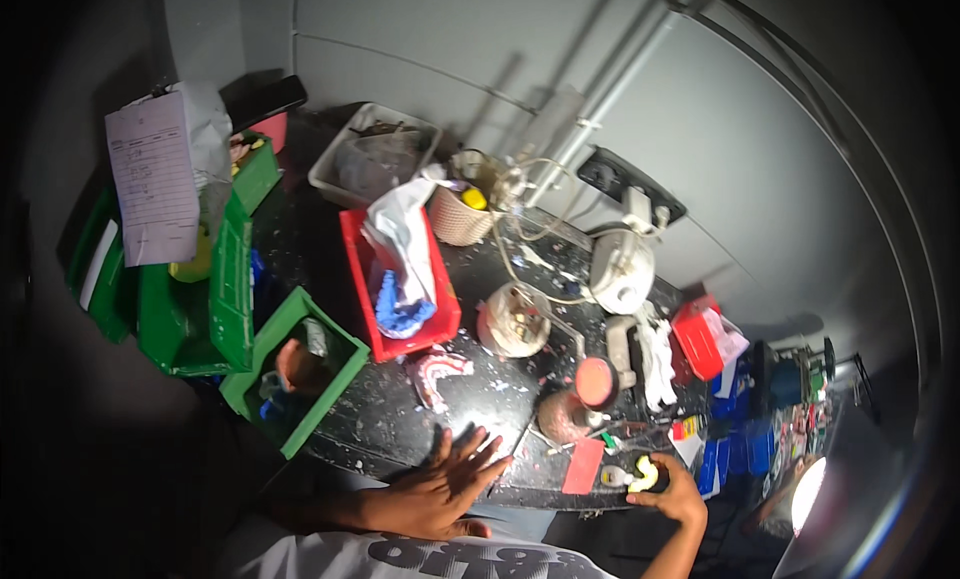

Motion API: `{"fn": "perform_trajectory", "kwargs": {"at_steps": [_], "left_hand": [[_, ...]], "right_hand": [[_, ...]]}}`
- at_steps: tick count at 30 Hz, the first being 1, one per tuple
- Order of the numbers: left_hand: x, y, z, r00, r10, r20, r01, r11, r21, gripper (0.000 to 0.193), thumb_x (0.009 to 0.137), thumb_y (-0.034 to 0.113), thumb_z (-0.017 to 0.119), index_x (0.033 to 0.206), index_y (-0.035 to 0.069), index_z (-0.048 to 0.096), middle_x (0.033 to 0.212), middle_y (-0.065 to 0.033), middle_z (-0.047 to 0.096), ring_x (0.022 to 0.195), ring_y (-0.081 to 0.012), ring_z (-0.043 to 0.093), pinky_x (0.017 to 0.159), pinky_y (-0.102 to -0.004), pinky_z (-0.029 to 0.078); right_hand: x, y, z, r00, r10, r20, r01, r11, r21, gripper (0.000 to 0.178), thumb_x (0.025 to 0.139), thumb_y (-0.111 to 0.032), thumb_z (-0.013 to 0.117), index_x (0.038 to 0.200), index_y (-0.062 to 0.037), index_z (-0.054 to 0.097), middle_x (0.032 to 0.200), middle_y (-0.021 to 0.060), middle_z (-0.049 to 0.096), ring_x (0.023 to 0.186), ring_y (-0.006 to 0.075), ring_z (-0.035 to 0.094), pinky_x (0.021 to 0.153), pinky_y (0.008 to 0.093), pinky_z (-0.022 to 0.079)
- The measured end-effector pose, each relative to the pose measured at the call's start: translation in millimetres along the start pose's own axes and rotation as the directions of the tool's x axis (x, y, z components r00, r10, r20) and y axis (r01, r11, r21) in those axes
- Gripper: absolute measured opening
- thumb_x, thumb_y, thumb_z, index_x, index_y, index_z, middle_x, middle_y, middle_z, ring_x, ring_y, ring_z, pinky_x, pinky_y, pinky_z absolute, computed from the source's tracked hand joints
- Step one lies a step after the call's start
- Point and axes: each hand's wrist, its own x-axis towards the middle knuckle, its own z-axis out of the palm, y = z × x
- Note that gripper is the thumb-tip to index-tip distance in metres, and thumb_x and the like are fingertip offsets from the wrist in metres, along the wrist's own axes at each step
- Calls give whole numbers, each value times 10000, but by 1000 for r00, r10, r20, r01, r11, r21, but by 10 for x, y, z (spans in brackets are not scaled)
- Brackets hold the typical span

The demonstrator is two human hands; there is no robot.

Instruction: The person scrapes inside a dental mold using a metal tool, hands the mold to another person, and then scrapes a dental tray using the metal tool.

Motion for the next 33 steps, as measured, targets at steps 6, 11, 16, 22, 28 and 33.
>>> {"fn": "perform_trajectory", "kwargs": {"at_steps": [6, 11, 16, 22, 28, 33], "left_hand": [[40, 12, -95, 993, -38, 111, 45, 997, -61, 976, 1044, 655, 433, 1652, -15, 67, 1679, -354, 149, 1556, -582, 81, 1217, -726, 49], [57, 10, -130, 989, -45, 140, 30, 994, 108, 1017, 1025, 663, 481, 1650, -27, 71, 1683, -340, 152, 1580, -539, 44, 1236, -698, 30], [12, 36, -222, 999, -48, -2, 48, 992, -120, 877, 1005, 408, 696, 1622, 5, 220, 1681, -270, 239, 1603, -438, 120, 1287, -562, 82], [-87, 505, 82, 946, 49, 319, 303, 204, -931, 969, 999, 421, 695, 1661, 87, 71, 1677, -249, 262, 1533, -403, 349, 1247, -521, 288], [-94, 456, 85, 909, -4, 416, 412, -141, -900, 917, 990, 506, 679, 1626, 73, 180, 1508, -293, 458, 1311, -412, 596, 1024, -507, 547], [-70, 453, 186, 891, -56, 451, 450, -25, -893, 250, 1002, 54, 646, 1230, 16, 549, 1184, -203, 661, 1012, -308, 725, 888, -433, 605]], "right_hand": [[52, -19, 90, 996, -58, -63, 55, 997, -45, 954, 460, -205, 1066, 1272, 20, 617, 1190, 151, 663, 1117, 288, 653, 1016, 387, 520], [105, 222, 294, 916, -255, -309, 251, 967, -53, 766, 468, -109, 1028, 1128, 23, 662, 1080, 128, 697, 1020, 257, 668, 951, 385, 537], [-345, 189, 394, 746, -286, -602, 403, 913, 66, 717, 579, -94, 967, 1195, 39, 625, 1129, 111, 659, 1050, 205, 615, 949, 348, 507], [-1174, -791, 381, 440, -846, -300, 885, 466, -18, 880, 535, -330, 1028, 1245, 11, 635, 1148, 146, 632, 1043, 261, 645, 872, 366, 526], [-1000, -1313, 758, 453, -849, -272, 891, 423, 163, 836, 633, -321, 1017, 1302, 7, 638, 1205, 172, 646, 1049, 284, 658, 843, 370, 569], [-1003, -933, 619, 438, -819, -369, 880, 475, -9, 612, 672, -300, 989, 1116, 25, 722, 1056, 157, 712, 992, 279, 702, 867, 362, 566]]}}
